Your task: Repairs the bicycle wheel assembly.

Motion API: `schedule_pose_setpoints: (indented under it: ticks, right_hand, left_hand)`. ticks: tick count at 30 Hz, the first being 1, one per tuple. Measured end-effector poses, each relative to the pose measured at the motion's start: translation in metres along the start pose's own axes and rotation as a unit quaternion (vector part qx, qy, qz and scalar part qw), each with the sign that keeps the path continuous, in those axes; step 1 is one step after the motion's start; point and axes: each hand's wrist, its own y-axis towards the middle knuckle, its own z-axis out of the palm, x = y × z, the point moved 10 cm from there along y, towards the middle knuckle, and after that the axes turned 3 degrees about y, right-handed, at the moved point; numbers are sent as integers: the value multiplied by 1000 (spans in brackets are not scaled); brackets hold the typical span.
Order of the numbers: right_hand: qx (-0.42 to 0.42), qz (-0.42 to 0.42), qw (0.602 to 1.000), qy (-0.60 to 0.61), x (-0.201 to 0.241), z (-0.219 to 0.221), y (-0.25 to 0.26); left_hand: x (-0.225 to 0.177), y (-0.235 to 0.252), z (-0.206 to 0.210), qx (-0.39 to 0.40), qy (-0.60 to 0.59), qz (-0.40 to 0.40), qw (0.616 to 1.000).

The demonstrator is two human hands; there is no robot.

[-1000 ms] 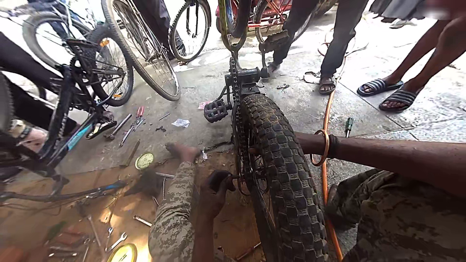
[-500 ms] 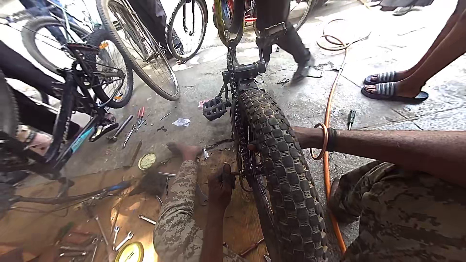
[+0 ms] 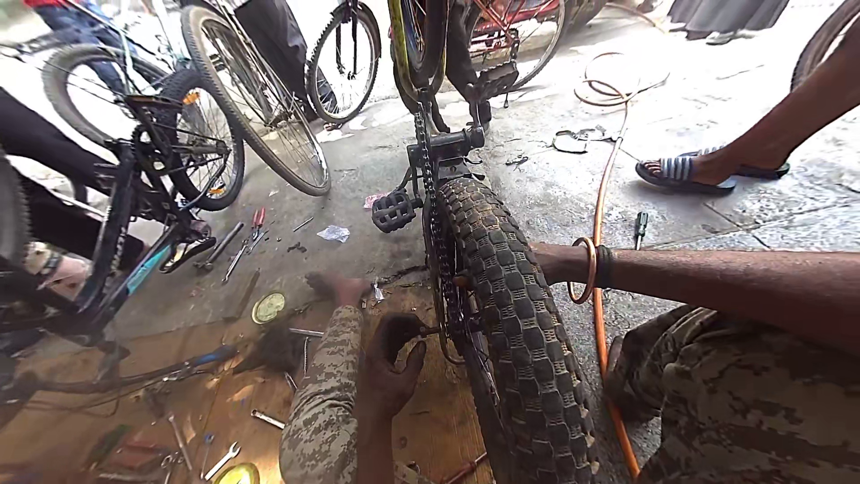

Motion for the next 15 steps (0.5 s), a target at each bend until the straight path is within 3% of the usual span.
schedule_pose_setpoints:
  ticks: [2,6,7,9,11,12,14,15]
  right_hand:
    - [5,-3,1000,-9,1,0,1]
    - [-4,-57,998,8,24,-5,-12]
    - [1,-32,999,-12,41,-6,-25]
    - [16,95,992,-85,69,-5,-49]
    - [28,92,986,-136,65,-5,-52]
    - [50,99,981,-160,59,-5,-51]
    - [71,95,980,-162,51,-2,-46]
    - [70,82,984,-145,56,2,-45]
  left_hand:
    - [0,3,-1,-21,10,-13,1000]
    - [-15,4,-6,-16,-60,41,997]
    - [-14,4,-5,-14,-54,28,998]
    - [-8,5,1,4,9,7,1000]
    - [-18,4,-1,6,6,49,999]
    - [-21,5,-6,-9,-7,30,999]
    - [-9,5,-12,-67,-10,-173,983]
    - [4,3,-10,-59,28,-164,984]
